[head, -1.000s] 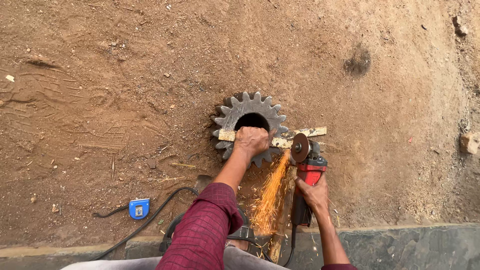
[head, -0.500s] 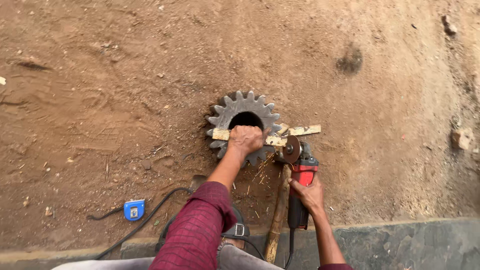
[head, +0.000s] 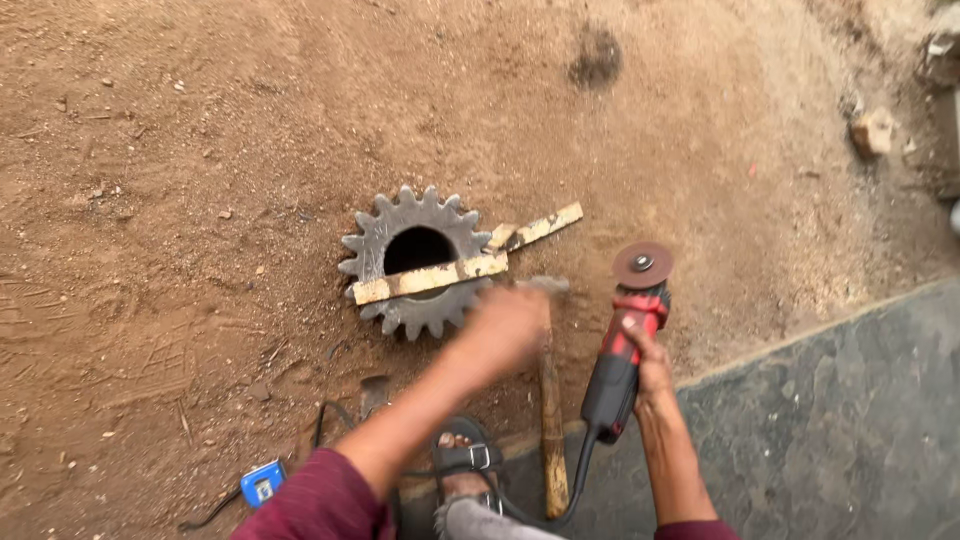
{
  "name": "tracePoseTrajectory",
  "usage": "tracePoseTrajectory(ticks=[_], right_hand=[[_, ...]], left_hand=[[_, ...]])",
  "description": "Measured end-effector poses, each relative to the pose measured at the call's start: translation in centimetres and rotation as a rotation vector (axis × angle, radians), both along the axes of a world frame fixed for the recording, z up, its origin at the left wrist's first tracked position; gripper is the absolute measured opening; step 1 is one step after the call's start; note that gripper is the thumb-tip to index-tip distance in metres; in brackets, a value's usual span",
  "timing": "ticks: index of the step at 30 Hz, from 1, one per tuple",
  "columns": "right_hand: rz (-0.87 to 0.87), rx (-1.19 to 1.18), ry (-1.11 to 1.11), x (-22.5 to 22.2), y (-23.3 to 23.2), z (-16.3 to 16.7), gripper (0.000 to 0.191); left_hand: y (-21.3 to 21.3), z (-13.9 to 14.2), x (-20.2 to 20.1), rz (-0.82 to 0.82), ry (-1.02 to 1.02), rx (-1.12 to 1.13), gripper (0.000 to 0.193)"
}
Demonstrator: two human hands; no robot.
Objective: The person holds a wooden stick across a large metal gear on the ground, measures it with a tape measure, and cuts it with an angle grinder, producing sparks. They reposition the stick, measure again, and make repeated cuts, at one point hammering the stick while it rests in the gear.
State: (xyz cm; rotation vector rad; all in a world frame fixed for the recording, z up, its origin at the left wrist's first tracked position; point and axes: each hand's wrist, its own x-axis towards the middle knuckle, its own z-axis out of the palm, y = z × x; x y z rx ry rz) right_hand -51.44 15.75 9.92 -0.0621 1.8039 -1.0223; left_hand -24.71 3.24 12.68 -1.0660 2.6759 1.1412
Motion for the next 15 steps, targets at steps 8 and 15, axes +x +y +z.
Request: tracePoseTrajectory(ticks=[8,15], right_hand=[[-0.100,-0.022,0.169,-0.1,1.3,0.6,0.044],[-0.085,-0.195,0.067,-1.2,1.7,0.6,0.042]], left_hand=[[15.7,2.8,-7.1,-0.097,0.272,-0.231,0.059],[13.5,3.3,-5.6,-0.064,0.343,-0.010,0.074]])
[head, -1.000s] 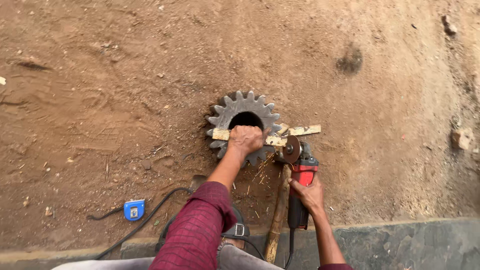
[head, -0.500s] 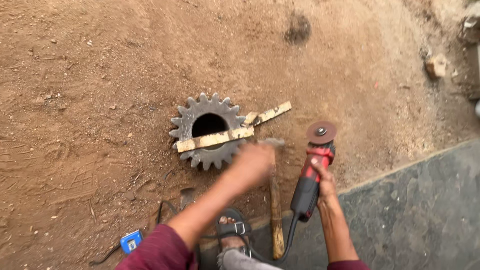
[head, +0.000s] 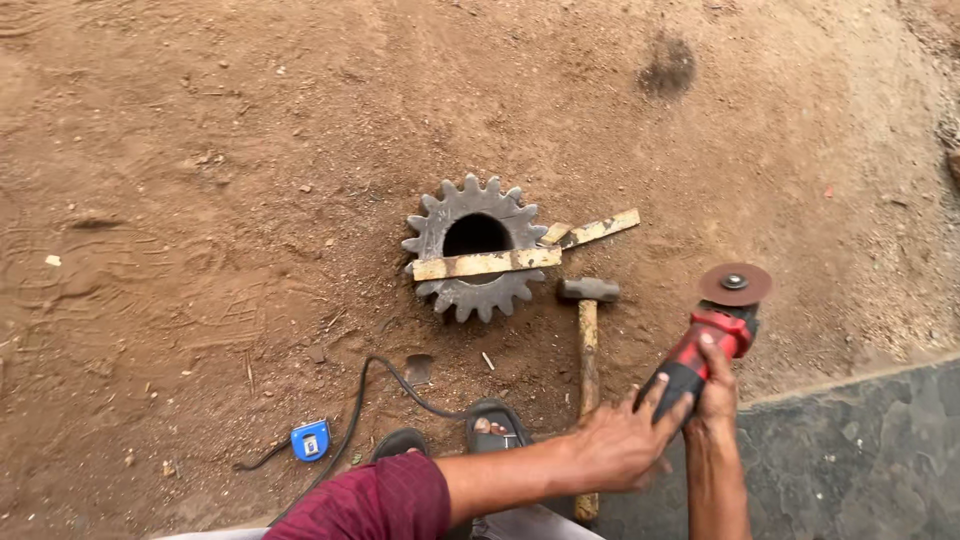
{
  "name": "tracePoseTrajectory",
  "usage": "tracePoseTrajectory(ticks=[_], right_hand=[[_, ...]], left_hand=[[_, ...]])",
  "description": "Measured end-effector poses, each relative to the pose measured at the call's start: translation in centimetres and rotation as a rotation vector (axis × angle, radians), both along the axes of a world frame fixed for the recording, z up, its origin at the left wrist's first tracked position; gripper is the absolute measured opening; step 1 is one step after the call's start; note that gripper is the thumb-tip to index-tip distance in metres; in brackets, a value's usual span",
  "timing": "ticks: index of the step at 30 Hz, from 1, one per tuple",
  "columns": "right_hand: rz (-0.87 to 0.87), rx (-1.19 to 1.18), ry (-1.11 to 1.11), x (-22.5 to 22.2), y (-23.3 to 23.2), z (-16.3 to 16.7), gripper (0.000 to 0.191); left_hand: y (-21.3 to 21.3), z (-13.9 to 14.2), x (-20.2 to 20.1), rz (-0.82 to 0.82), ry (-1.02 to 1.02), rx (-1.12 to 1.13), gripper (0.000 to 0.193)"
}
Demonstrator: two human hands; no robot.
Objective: The person holds a wooden stick across a large metal gear on the ground, measures it with a tape measure, and cuts it with an angle grinder, producing sparks. They reposition the stick, measure again, and make repeated cuts, at one point hammering the stick while it rests in the gear.
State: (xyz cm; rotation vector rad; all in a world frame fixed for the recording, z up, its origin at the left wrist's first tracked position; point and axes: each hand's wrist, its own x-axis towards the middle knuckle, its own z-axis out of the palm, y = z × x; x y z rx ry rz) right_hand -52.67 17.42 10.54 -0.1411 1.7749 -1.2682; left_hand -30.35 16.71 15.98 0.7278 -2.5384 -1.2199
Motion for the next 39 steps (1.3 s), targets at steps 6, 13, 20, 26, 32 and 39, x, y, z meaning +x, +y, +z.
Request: tracePoseTrajectory(ticks=[6,13,20,26,32,39], right_hand=[[0.005,-0.385,-0.313,3.3,-0.8,3.9,0.053],[0.177,-0.168,-0.202,4.6,-1.2,3.5,0.059],[0.544,0.066,0.799,6.4,-0.8,0.0,0.070],[0.778,0.509,0.878,11.9,-2.1,2.6,0.079],[0.927,0.353,0.992,14.5,-4.4,2.8,0.082],[0.975,0.507,1.030,13.6,-5.9,2.7,0.085]], left_hand=[[-0.6,1.2,-1.1,0.357,0.123,0.913,0.089],[-1.5,-4.9,1.9,-0.067,0.050,0.915,0.093],[-13.0,-6.8,15.2,-0.240,-0.797,0.016,0.020],[-18.0,-4.9,23.5,-0.075,-0.849,-0.170,0.027],[-17.0,-8.4,19.1,-0.068,-0.812,-0.145,0.047],[-17.0,-9.1,18.1,-0.087,-0.866,-0.139,0.048]])
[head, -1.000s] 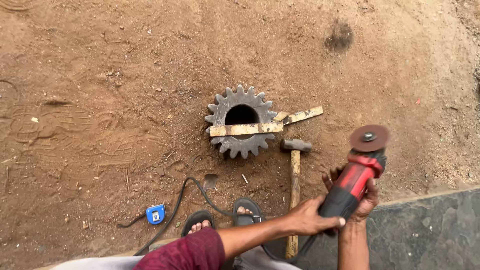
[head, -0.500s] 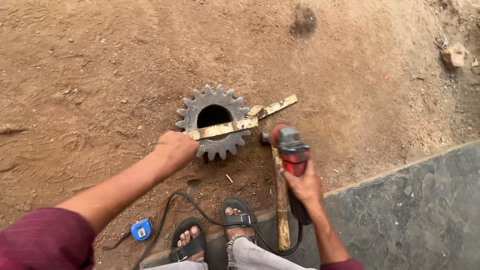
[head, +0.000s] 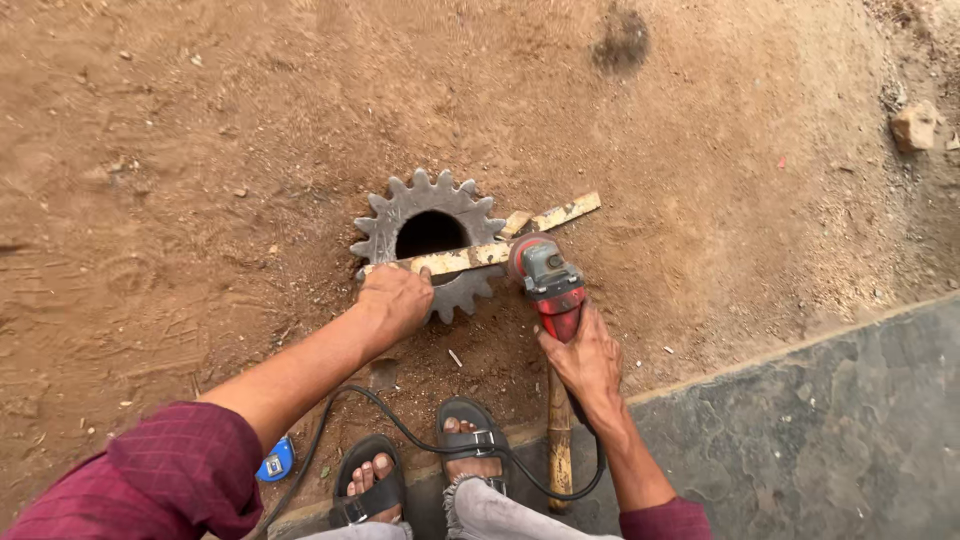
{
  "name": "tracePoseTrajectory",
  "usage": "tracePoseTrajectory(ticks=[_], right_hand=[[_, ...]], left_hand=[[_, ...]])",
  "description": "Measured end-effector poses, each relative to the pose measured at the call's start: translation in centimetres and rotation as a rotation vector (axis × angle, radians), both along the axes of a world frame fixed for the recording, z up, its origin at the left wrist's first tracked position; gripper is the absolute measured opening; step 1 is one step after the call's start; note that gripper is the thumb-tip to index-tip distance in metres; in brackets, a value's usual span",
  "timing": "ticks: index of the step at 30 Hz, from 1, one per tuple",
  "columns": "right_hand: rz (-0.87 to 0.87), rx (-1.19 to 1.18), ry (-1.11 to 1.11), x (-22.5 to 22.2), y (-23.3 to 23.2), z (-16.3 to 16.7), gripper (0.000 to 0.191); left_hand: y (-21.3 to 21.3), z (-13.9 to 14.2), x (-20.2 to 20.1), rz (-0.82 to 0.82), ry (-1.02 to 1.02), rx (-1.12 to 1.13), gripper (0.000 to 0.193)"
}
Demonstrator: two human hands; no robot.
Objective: The person holds a wooden stick across a large metal gear on the ground, measures it with a tape measure, and cuts it with an angle grinder, producing sparks. They reposition the stick, measure again, and make repeated cuts, at one point hammering the stick while it rests in the gear.
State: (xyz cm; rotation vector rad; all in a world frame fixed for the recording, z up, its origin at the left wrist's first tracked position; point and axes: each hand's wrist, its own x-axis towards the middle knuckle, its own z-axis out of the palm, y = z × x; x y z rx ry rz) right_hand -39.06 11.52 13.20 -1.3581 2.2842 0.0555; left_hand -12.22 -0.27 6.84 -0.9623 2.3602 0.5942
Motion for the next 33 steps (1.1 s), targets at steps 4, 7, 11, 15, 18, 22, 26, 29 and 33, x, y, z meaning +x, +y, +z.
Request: tracePoseTrajectory(ticks=[4,7,11,15,18,22,26,29,33], right_hand=[[0.040,-0.056,0.022,-0.1,-0.3,0.1,0.089],[0.025,-0.014,0.010,0.4,-0.5,0.4,0.086],[0.090,-0.075,-0.030,1.6,-0.8,0.9,0.086],[0.127,-0.076,-0.034,2.7,-1.5,1.4,0.087],[0.079,-0.018,-0.033,2.9,-2.1,2.0,0.083],[-0.007,-0.032,-0.054,2.4,-2.7,2.8,0.073],[-0.020,0.032,0.001,2.4,-2.8,2.6,0.075],[0.079,0.010,-0.006,2.6,-2.2,1.7,0.087],[0.053,-0.060,-0.088,1.6,-1.1,0.5,0.075]], left_hand=[[0.0,-0.1,-0.4,-0.060,0.022,0.009,0.051],[0.2,-0.5,-0.5,-0.023,0.045,0.037,0.048],[0.5,-0.6,-0.3,-0.013,0.082,0.015,0.052],[0.4,-0.2,-0.2,-0.043,0.058,0.032,0.052],[0.2,0.2,0.1,-0.003,0.006,0.081,0.055],[0.3,0.7,0.3,-0.026,0.082,0.021,0.055],[0.2,1.1,-0.1,-0.053,0.012,0.065,0.055],[-0.1,1.2,-0.3,-0.071,-0.036,0.101,0.056],[-0.5,1.8,-0.2,-0.049,-0.019,0.098,0.056]])
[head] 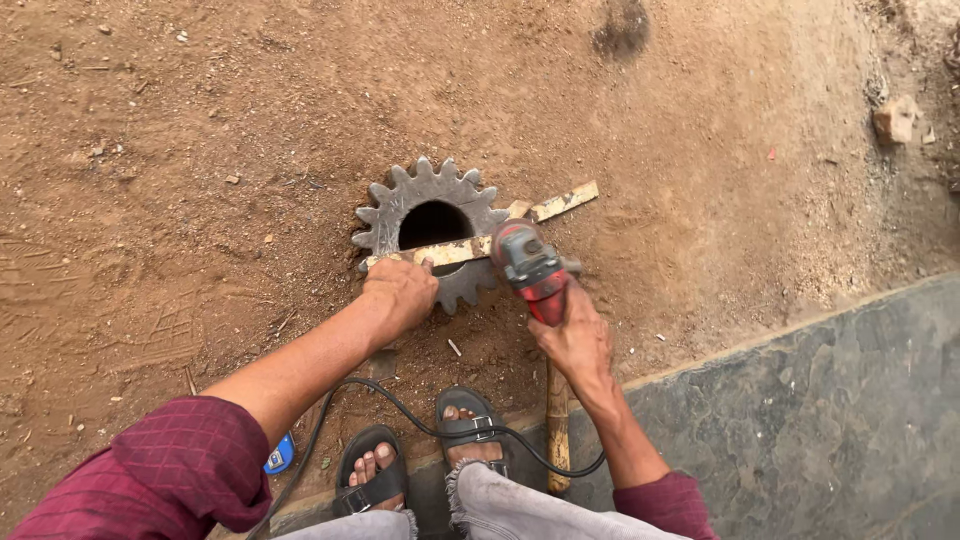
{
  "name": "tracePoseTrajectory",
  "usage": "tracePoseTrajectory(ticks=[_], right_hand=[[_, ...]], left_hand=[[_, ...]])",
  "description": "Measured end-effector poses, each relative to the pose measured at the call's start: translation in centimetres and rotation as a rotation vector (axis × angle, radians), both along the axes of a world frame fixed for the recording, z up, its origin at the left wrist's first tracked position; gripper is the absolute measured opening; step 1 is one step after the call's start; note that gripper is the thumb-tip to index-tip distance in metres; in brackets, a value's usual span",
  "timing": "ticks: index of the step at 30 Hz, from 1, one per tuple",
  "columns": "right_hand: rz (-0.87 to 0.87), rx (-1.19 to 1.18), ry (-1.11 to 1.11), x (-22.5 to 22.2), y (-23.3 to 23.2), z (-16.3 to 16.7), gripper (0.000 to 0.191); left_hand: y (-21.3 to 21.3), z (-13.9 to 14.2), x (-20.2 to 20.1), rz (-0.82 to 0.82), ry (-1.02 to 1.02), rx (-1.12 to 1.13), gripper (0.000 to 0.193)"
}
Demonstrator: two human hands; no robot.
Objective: The person holds a wooden stick across a large metal gear on the ground, measures it with a tape measure, and cuts it with an angle grinder, producing sparks. They reposition the stick, measure again, and make repeated cuts, at one point hammering the stick while it rests in the gear.
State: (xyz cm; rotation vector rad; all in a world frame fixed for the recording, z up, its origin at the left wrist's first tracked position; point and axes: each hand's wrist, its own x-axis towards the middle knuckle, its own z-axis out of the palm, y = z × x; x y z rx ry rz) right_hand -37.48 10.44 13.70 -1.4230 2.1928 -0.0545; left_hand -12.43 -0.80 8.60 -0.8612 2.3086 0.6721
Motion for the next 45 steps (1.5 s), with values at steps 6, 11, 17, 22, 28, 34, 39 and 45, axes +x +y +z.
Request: tracePoseTrajectory(ticks=[6,11,17,22,28,34,39,45], right_hand=[[-0.344,-0.068,-0.069,-7.5,-0.2,-1.8,0.072],[-0.595,-0.340,-0.427,-14.7,3.9,-2.7,0.061],[-0.810,-0.494,-0.712,-18.3,7.5,-2.0,0.046],[-0.845,-0.432,-0.826,-17.0,8.5,-0.3,0.045],[-0.769,-0.364,-0.922,-14.8,7.3,1.2,0.046],[-0.715,-0.280,-0.980,-14.0,6.1,3.0,0.051],[-0.603,-0.346,-1.069,-14.5,6.5,4.8,0.052],[-0.499,-0.505,-1.297,-14.3,5.8,7.0,0.056]], left_hand=[[0.1,-0.4,0.5,0.102,0.106,0.014,0.046],[0.5,-4.1,5.8,0.100,0.158,0.064,0.026],[18.4,-3.7,21.8,0.342,-0.324,0.652,0.023],[36.6,-4.5,23.3,1.059,-0.475,0.912,0.025],[47.7,-2.7,16.8,1.419,-0.349,0.752,0.028],[50.8,-1.4,15.4,1.518,-0.313,0.683,0.031],[49.0,-1.0,14.7,1.526,-0.291,0.603,0.033],[42.7,6.0,21.6,1.512,-0.221,0.230,0.036]])
